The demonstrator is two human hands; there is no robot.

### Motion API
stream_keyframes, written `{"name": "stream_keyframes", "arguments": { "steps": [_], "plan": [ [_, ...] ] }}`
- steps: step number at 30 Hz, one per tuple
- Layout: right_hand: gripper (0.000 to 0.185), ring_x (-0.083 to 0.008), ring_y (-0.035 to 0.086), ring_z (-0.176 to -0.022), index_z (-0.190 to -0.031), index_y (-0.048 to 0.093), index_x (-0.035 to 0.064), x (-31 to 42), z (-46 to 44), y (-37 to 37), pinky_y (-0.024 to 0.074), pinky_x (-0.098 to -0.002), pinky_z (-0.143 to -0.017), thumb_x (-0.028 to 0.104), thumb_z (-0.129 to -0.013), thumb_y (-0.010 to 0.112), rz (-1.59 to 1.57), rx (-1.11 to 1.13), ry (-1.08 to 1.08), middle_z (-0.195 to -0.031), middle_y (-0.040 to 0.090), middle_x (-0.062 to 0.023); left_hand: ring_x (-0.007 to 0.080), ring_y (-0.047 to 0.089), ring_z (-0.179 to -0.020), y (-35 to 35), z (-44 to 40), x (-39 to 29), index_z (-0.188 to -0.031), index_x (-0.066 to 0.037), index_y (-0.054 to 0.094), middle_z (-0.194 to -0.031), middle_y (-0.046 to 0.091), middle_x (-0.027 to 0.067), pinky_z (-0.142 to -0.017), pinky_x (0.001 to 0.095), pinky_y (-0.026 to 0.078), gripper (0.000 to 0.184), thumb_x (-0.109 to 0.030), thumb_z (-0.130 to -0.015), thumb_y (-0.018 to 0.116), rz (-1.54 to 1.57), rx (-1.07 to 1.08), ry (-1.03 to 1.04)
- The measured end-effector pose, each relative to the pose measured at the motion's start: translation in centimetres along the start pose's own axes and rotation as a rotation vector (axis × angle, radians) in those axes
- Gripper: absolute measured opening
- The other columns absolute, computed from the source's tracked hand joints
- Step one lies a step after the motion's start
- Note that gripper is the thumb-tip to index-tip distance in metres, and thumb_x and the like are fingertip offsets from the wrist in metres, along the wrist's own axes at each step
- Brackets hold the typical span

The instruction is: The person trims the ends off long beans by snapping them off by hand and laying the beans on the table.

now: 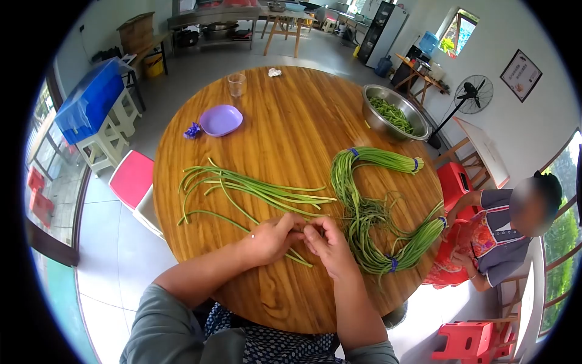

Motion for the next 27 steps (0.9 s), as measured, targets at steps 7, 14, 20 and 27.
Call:
{"name": "stream_keyframes", "arguments": {
  "steps": [7,14,20,27],
  "plan": [
    [0.014,-0.0067,0.043,-0.065,-0.105,0.052,0.007,0.7,0.1,-2.7,0.0332,-0.0207,-0.056,0.012,-0.097,0.062,-0.253,-0.07,0.01,-0.079,0.052,0.0001,0.0382,0.065,-0.082,-1.6,-0.7,1.1,-0.098,-0.003,0.06,-0.087,0.066,0.0159,-0.072,0.0435,0.052,0.01,-0.006,-0.089,0.062,0.03,0.127,0.024],
    [0.019,-0.0149,0.058,-0.078,-0.1,0.056,0.0055,1.7,0.2,-2.7,0.0478,-0.0302,-0.071,0.022,-0.096,0.065,0.464,0.103,-0.241,-0.09,0.06,-0.0013,0.0363,0.064,-0.083,-0.9,-0.2,1.4,-0.095,-0.004,0.065,-0.087,0.065,0.0153,-0.074,0.0427,0.051,0.011,-0.003,-0.084,0.065,0.045,0.268,0.145],
    [0.021,-0.0423,0.064,-0.084,-0.099,0.057,0.003,1.1,1.2,0.0,0.0504,-0.0454,-0.07,0.018,-0.089,0.068,0.936,0.058,-0.162,-0.091,0.066,-0.0224,0.035,0.063,-0.076,-0.3,0.2,1.2,-0.096,-0.003,0.064,-0.082,0.064,0.0136,-0.07,0.0419,0.049,0.02,-0.009,-0.077,0.06,-0.163,0.274,0.348],
    [0.016,-0.0393,0.064,-0.075,-0.095,0.052,0.0037,0.2,1.0,1.3,0.0498,-0.0464,-0.062,0.009,-0.087,0.065,1.05,-0.162,-0.43,-0.083,0.064,-0.0201,0.0329,0.065,-0.075,-0.1,0.3,-0.2,-0.095,-0.003,0.064,-0.082,0.066,0.0151,-0.069,0.0424,0.051,0.017,-0.002,-0.078,0.061,-0.326,0.039,0.069]
  ]
}}
Point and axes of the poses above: each hand's wrist, its own z-axis away from the middle knuckle, its own y-axis out of the palm, x = y × z, the point moved 3 cm from there along -z, towards the middle knuckle
